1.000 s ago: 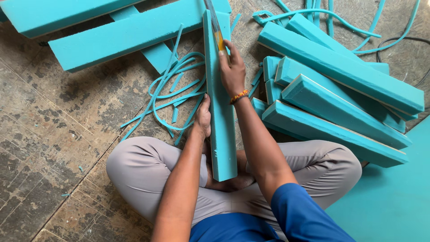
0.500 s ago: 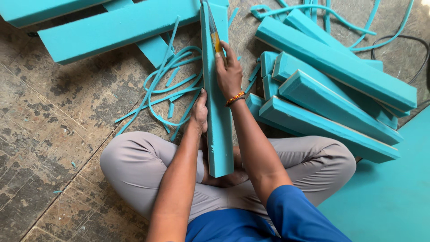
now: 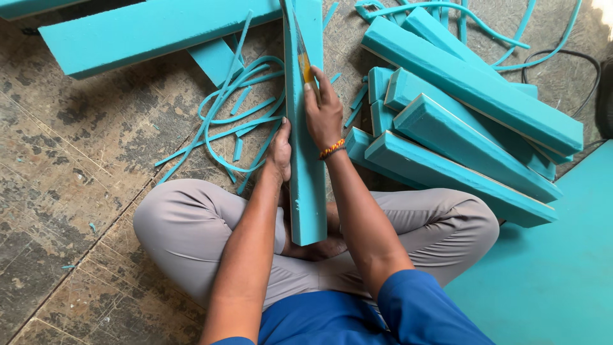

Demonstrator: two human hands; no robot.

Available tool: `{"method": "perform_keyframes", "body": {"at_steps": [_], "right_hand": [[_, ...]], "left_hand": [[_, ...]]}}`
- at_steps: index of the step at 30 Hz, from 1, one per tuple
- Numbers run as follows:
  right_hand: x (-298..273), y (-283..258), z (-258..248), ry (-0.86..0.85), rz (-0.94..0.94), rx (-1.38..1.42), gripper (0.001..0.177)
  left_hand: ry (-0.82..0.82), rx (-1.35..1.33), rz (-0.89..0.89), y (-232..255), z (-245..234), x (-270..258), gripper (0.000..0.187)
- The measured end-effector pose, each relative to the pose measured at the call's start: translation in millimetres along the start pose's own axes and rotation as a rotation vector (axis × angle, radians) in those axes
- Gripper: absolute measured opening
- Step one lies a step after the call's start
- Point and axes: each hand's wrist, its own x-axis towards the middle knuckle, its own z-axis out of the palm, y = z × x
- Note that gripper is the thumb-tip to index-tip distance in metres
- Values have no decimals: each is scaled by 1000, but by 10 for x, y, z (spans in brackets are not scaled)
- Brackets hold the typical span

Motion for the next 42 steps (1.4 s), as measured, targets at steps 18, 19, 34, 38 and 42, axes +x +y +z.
{"method": "perform_keyframes", "body": {"at_steps": [18,19,34,38,42], "right_hand": [[-340,-229,-302,-55,74,331,44],[-293,-237,-267,-37,4,400,43],[-200,-4,-170,-22,96,504,48],[-176,95,-121,-77,113,419,50],[59,187,7,11,-78,321,45]], "left_hand": [[-435,-343,140,402,10,-113,62],[-410,-325,148,397,-4,-137,61],[-159,-205,104,-1,161,-1075,53],[-165,-68,177,23,301,-1285,44],[-58,-30,276,-42,338,-1342,30]]}}
